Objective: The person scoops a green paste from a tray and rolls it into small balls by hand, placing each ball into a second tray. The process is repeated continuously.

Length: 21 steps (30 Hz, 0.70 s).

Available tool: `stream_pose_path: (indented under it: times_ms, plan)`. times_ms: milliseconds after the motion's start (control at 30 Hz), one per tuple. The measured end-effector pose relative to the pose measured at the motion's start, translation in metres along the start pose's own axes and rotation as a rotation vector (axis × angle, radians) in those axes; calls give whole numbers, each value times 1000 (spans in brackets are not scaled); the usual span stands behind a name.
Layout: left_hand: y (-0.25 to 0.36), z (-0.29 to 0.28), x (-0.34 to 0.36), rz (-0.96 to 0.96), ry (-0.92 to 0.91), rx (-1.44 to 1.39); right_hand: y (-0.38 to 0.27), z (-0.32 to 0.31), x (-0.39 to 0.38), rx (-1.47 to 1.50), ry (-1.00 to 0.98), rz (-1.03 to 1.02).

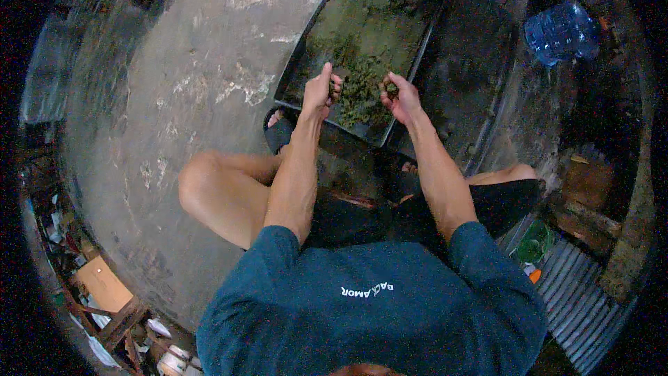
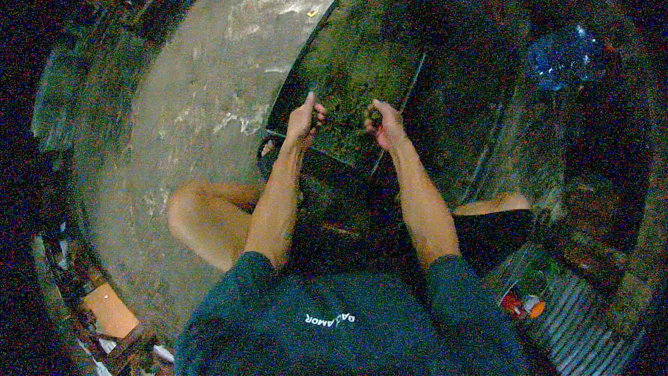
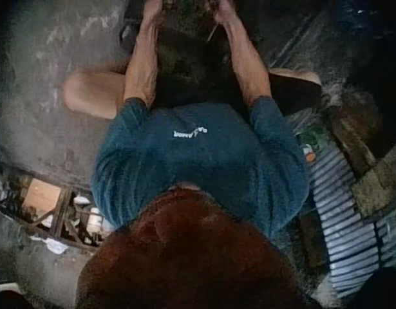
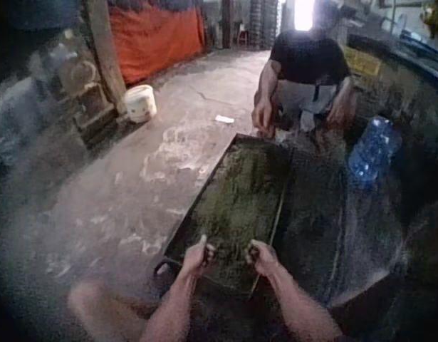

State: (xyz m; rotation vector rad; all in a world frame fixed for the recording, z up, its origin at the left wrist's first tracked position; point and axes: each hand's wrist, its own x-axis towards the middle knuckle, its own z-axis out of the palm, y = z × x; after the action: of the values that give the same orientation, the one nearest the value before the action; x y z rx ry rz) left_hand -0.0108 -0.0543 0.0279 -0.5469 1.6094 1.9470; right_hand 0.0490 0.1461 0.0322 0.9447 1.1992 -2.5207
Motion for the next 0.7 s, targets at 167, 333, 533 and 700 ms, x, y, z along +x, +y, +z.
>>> stream_pose_path:
  times_ms: [167, 333, 533, 700]
  plan:
    - [-15, 1, -2, 88, 240, 146, 34, -12, 38, -887, 70, -229]
    - [-32, -18, 10, -24, 59, -133, 87, -22, 50, -1539, 32, -468]
    - [-28, -45, 13, -101, -22, -243, 140, -50, 72, -1543, -322, -335]
    - [-28, -46, 19, -175, 137, -597, 192, -62, 95, -1535, -269, -367]
